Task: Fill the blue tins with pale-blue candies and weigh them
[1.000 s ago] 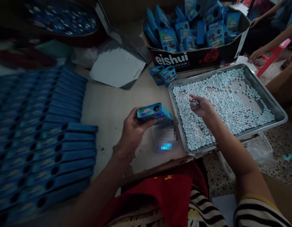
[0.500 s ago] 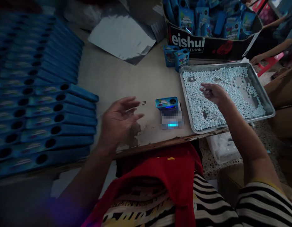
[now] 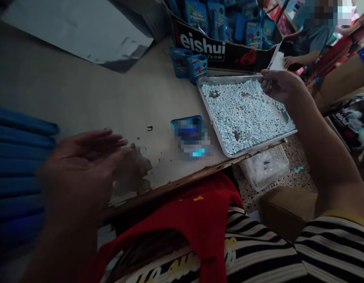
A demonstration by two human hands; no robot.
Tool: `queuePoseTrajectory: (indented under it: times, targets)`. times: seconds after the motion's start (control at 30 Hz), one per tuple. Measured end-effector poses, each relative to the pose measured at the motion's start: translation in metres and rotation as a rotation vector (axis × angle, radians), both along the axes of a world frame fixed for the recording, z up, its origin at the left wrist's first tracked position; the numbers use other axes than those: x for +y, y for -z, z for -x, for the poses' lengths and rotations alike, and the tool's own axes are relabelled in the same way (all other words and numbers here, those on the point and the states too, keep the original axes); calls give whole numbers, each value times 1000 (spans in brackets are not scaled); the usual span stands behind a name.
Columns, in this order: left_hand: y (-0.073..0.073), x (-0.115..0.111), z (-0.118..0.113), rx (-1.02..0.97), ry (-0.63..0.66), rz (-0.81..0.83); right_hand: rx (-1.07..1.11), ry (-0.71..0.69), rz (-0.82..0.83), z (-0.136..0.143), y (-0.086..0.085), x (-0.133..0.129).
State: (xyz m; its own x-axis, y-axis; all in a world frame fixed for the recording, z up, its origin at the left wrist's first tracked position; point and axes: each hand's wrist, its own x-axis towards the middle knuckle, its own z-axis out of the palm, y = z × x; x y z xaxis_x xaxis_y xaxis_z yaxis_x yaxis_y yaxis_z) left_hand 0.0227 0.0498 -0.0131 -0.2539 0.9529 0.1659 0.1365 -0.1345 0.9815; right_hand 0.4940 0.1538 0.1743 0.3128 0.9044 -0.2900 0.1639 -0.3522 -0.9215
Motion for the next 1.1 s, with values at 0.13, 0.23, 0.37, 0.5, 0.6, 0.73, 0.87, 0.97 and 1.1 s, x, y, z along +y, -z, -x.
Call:
queuePoseTrajectory:
  times: [0.13, 0.23, 0.37, 0.5, 0.6, 0.73, 0.87, 0.97, 1.1]
  targets:
    - [3, -3, 10, 12, -2, -9, 91, 113, 110, 11, 18, -3]
    - [2, -6, 15, -7, 13, -1, 169, 115, 172, 21, 41, -1]
    - [-4, -8, 11, 3, 55, 1, 194, -70, 224, 31, 76, 5]
    - [-7, -7, 1, -1, 105, -7, 161, -118, 301, 42, 103, 2]
    - [-5, -2, -7, -3, 144, 1, 122, -94, 237, 51, 111, -10]
    - [-3, 6, -21, 30, 212, 18, 216, -136, 178, 54, 109, -24]
    - [-9, 12, -39, 147, 251, 24, 242, -219, 125, 53, 111, -30]
    - [-14, 15, -51, 227, 276, 27, 221, -300, 91, 58, 117, -32]
    - [-15, 17, -59, 269, 315, 73, 233, -332, 85, 63, 119, -31]
